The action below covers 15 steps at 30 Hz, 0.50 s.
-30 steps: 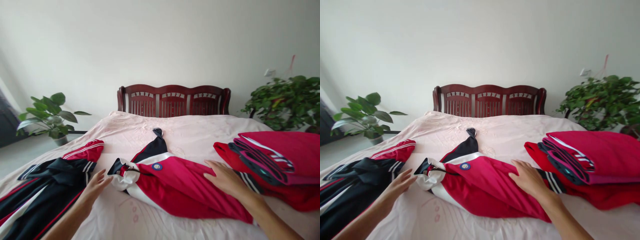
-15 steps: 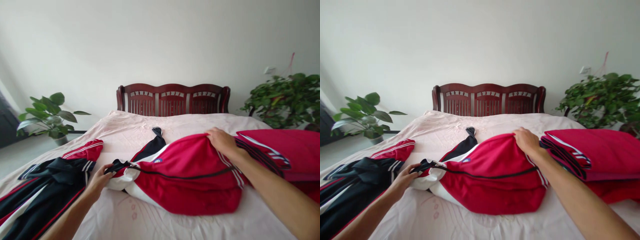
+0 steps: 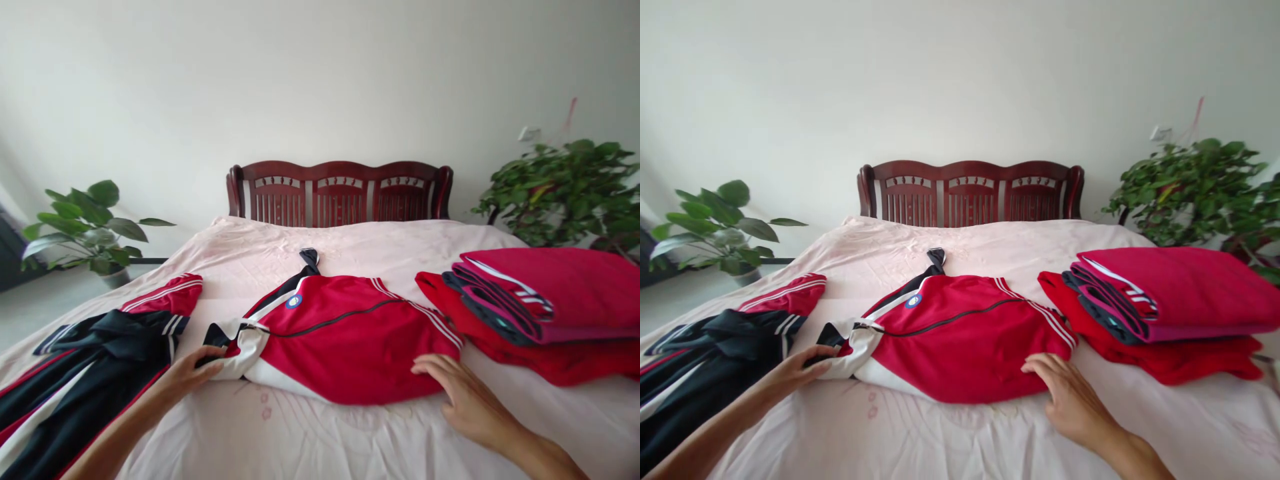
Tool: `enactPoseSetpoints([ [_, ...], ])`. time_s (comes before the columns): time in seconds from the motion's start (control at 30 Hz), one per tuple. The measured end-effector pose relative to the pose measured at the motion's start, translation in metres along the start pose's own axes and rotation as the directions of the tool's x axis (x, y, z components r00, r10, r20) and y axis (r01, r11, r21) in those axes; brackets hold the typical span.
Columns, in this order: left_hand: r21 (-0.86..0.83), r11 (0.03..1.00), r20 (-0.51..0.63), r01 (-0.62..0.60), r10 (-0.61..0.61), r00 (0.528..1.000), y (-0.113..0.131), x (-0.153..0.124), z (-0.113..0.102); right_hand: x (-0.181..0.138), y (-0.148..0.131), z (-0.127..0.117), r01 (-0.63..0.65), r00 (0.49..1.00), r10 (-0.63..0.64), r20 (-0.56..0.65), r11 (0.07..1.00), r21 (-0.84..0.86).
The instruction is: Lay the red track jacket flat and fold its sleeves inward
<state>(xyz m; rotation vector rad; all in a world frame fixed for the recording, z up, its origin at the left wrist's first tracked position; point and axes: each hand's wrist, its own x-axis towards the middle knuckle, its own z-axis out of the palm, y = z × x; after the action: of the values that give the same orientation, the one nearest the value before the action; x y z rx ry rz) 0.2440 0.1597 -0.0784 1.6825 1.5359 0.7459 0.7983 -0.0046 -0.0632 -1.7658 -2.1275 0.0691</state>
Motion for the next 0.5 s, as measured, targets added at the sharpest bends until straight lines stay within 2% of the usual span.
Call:
enactPoseSetpoints([
  [0.07,0.125,0.988,-0.005,-0.095,0.096,0.995,0.007,-0.001,0.005,-0.004,0.009,0.003,-0.003,1.0,0.002,-0.013,0.998,-0.057],
  [0.13,0.212,0.968,-0.034,-0.131,0.141,0.989,0.017,-0.002,0.013,0.006,0.014,0.007,-0.009,0.999,0.005,-0.054,0.997,-0.074],
  [0.2,0.211,0.97,-0.077,-0.117,0.136,0.988,0.027,-0.006,0.018,0.021,0.015,0.008,-0.024,0.995,0.019,-0.099,0.999,-0.048],
  [0.27,0.14,0.984,-0.088,-0.106,0.119,0.989,0.035,-0.015,0.017,0.033,0.014,0.0,-0.041,0.987,0.038,-0.154,0.999,-0.016],
  [0.37,-0.036,0.995,-0.075,-0.09,0.087,0.993,0.043,-0.036,0.005,0.043,0.009,-0.033,-0.035,0.971,0.039,-0.237,0.999,0.022],
  [0.5,-0.21,0.976,-0.067,0.06,-0.076,0.995,0.043,-0.062,-0.007,0.06,-0.004,-0.095,0.014,0.979,-0.002,-0.204,0.998,0.057],
])
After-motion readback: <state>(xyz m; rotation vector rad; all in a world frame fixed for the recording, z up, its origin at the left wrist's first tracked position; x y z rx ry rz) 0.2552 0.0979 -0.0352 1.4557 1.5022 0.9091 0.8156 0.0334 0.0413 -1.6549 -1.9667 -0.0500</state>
